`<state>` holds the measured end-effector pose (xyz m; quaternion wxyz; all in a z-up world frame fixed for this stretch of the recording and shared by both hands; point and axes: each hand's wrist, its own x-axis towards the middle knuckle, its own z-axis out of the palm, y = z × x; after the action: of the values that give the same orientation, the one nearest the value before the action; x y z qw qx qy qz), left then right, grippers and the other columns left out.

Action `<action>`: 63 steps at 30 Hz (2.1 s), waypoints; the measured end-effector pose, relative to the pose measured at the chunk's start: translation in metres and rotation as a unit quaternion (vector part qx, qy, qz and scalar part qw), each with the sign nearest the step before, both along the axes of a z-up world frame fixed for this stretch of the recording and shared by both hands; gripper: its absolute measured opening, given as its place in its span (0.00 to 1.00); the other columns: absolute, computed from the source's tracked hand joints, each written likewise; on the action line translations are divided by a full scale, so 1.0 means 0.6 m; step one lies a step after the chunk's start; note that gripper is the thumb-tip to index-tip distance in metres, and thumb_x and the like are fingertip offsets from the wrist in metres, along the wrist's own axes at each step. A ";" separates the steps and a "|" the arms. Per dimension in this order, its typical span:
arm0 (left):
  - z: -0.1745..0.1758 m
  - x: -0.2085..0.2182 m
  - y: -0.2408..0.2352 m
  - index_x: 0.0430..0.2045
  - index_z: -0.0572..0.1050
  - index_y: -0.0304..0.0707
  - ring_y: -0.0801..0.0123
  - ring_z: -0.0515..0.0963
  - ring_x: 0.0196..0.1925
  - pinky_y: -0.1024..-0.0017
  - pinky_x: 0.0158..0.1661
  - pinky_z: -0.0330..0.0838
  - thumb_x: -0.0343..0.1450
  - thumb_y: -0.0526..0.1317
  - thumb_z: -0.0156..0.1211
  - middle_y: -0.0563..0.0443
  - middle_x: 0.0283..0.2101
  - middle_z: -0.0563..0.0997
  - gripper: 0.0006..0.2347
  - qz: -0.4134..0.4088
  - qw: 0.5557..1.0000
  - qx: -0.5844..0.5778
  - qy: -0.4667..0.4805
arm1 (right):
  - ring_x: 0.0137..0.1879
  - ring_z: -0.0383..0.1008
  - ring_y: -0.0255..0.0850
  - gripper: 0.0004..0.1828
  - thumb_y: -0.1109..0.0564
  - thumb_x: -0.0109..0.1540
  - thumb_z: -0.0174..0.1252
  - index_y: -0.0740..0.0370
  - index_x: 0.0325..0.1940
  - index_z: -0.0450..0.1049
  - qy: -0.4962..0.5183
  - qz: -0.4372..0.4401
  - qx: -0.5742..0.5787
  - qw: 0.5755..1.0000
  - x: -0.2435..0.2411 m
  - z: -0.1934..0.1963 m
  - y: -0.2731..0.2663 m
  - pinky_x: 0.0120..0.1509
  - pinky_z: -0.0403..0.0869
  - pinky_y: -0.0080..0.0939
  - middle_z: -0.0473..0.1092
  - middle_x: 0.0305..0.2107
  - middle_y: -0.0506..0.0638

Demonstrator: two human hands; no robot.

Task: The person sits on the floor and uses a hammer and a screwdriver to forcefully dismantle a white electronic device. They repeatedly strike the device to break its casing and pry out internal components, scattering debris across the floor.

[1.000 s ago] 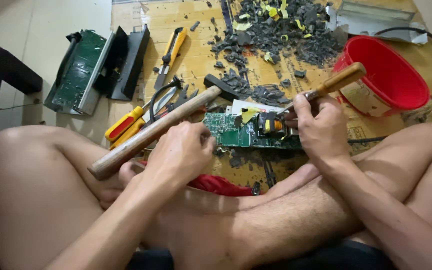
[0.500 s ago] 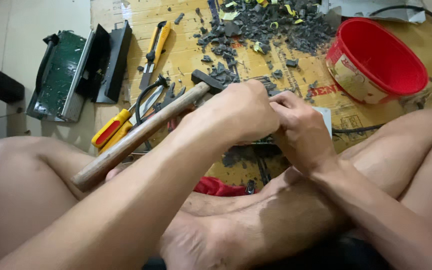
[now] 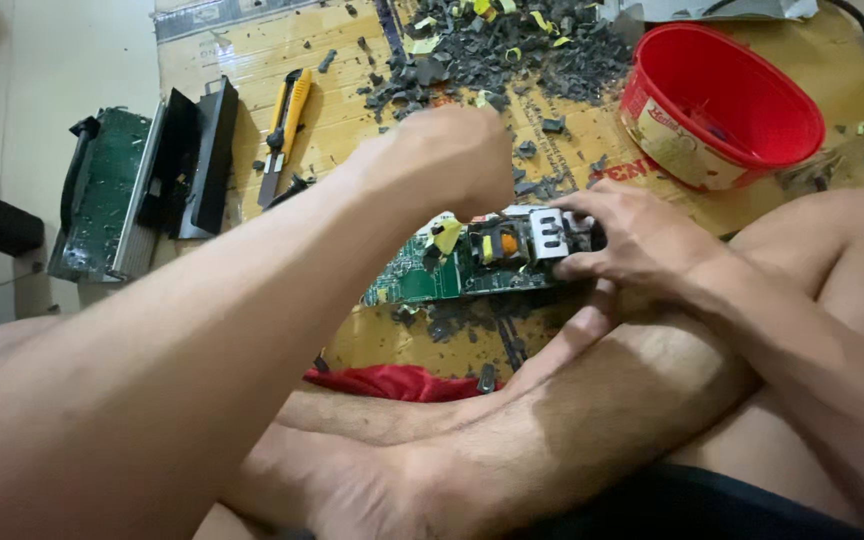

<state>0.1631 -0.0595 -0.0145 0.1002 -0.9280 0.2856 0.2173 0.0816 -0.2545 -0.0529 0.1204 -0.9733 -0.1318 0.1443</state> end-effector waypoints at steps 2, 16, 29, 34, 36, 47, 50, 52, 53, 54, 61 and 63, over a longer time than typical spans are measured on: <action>0.060 -0.030 -0.005 0.37 0.81 0.37 0.55 0.81 0.35 0.54 0.34 0.75 0.65 0.33 0.56 0.48 0.33 0.83 0.11 0.029 0.999 -0.015 0.024 | 0.59 0.72 0.56 0.43 0.38 0.50 0.72 0.48 0.66 0.69 -0.001 0.001 -0.012 1.000 0.008 -0.013 0.003 0.61 0.72 0.58 0.70 0.51 0.58; -0.008 -0.151 -0.018 0.25 0.83 0.28 0.39 0.84 0.33 0.35 0.27 0.76 0.63 0.30 0.63 0.35 0.21 0.80 0.04 0.220 0.920 -0.301 -0.125 | 0.47 0.82 0.47 0.42 0.21 0.52 0.63 0.51 0.58 0.75 -0.111 0.059 -0.188 0.974 0.001 -0.021 0.031 0.43 0.85 0.50 0.76 0.41 0.52; 0.004 -0.306 0.029 0.42 0.74 0.31 0.37 0.83 0.42 0.41 0.38 0.81 0.77 0.40 0.44 0.33 0.37 0.81 0.12 0.304 0.904 -0.298 -0.039 | 0.53 0.78 0.56 0.38 0.34 0.51 0.71 0.61 0.55 0.73 -0.026 0.028 0.042 0.998 -0.023 0.006 0.042 0.52 0.79 0.56 0.74 0.42 0.59; -0.003 -0.303 0.017 0.40 0.72 0.29 0.35 0.82 0.46 0.40 0.43 0.78 0.77 0.48 0.38 0.35 0.38 0.80 0.18 0.409 0.855 -0.311 0.065 | 0.46 0.81 0.53 0.28 0.38 0.56 0.67 0.62 0.47 0.76 -0.040 0.072 0.007 0.997 -0.033 0.020 0.054 0.46 0.80 0.52 0.78 0.37 0.59; 0.030 -0.295 0.030 0.37 0.77 0.28 0.36 0.83 0.47 0.42 0.45 0.78 0.76 0.46 0.37 0.32 0.39 0.83 0.20 0.405 0.841 -0.352 0.075 | 0.51 0.80 0.47 0.28 0.35 0.63 0.59 0.57 0.56 0.72 0.029 0.016 -0.066 0.997 -0.028 0.045 0.070 0.57 0.80 0.47 0.78 0.44 0.55; 0.040 -0.268 0.048 0.37 0.80 0.25 0.35 0.83 0.47 0.42 0.47 0.76 0.74 0.49 0.39 0.27 0.39 0.83 0.23 0.432 0.823 -0.354 0.100 | 0.48 0.78 0.54 0.30 0.39 0.60 0.64 0.65 0.54 0.72 -0.072 0.032 0.128 0.989 -0.014 -0.004 0.049 0.49 0.78 0.53 0.73 0.40 0.61; 0.046 -0.280 0.050 0.39 0.79 0.22 0.32 0.81 0.51 0.39 0.49 0.74 0.74 0.49 0.38 0.23 0.42 0.82 0.25 0.471 0.777 -0.396 0.134 | 0.48 0.77 0.55 0.29 0.40 0.61 0.63 0.67 0.52 0.71 -0.108 0.081 0.107 0.985 -0.011 -0.017 0.037 0.47 0.78 0.53 0.72 0.39 0.61; 0.052 -0.286 0.047 0.40 0.79 0.22 0.33 0.80 0.53 0.39 0.49 0.73 0.73 0.50 0.38 0.24 0.43 0.82 0.25 0.490 0.750 -0.419 0.145 | 0.46 0.76 0.55 0.28 0.40 0.63 0.61 0.69 0.51 0.71 -0.125 0.117 0.084 0.982 -0.009 -0.025 0.029 0.47 0.79 0.53 0.72 0.38 0.62; 0.060 -0.291 0.046 0.42 0.79 0.24 0.33 0.79 0.55 0.39 0.51 0.72 0.73 0.50 0.37 0.24 0.45 0.81 0.25 0.498 0.743 -0.418 0.161 | 0.48 0.76 0.57 0.31 0.39 0.60 0.64 0.68 0.51 0.71 -0.136 0.105 0.094 0.981 -0.010 -0.029 0.028 0.51 0.76 0.55 0.71 0.39 0.62; 0.066 -0.297 0.045 0.44 0.79 0.26 0.34 0.77 0.57 0.40 0.53 0.71 0.74 0.50 0.37 0.24 0.47 0.81 0.25 0.506 0.734 -0.419 0.175 | 0.50 0.75 0.59 0.33 0.37 0.58 0.67 0.68 0.51 0.70 -0.148 0.095 0.104 0.979 -0.010 -0.035 0.027 0.56 0.74 0.57 0.71 0.39 0.61; 0.018 -0.310 0.018 0.45 0.78 0.25 0.33 0.78 0.56 0.43 0.55 0.71 0.74 0.50 0.38 0.22 0.46 0.81 0.25 0.523 0.693 -0.467 0.168 | 0.51 0.74 0.60 0.35 0.35 0.57 0.68 0.66 0.50 0.69 -0.168 0.101 0.101 0.975 -0.004 -0.073 0.012 0.59 0.71 0.58 0.69 0.39 0.61; 0.013 -0.312 0.012 0.45 0.78 0.26 0.35 0.78 0.57 0.45 0.56 0.71 0.74 0.50 0.38 0.24 0.46 0.81 0.24 0.532 0.677 -0.477 0.178 | 0.53 0.74 0.58 0.37 0.32 0.56 0.68 0.64 0.51 0.68 -0.175 0.093 0.102 0.975 0.000 -0.084 0.007 0.61 0.70 0.58 0.70 0.40 0.60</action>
<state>-0.0239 -0.0522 -0.0065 -0.5412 -0.7889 -0.1789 0.2298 0.0817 -0.2506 -0.1033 0.1802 -0.9496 -0.2545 -0.0316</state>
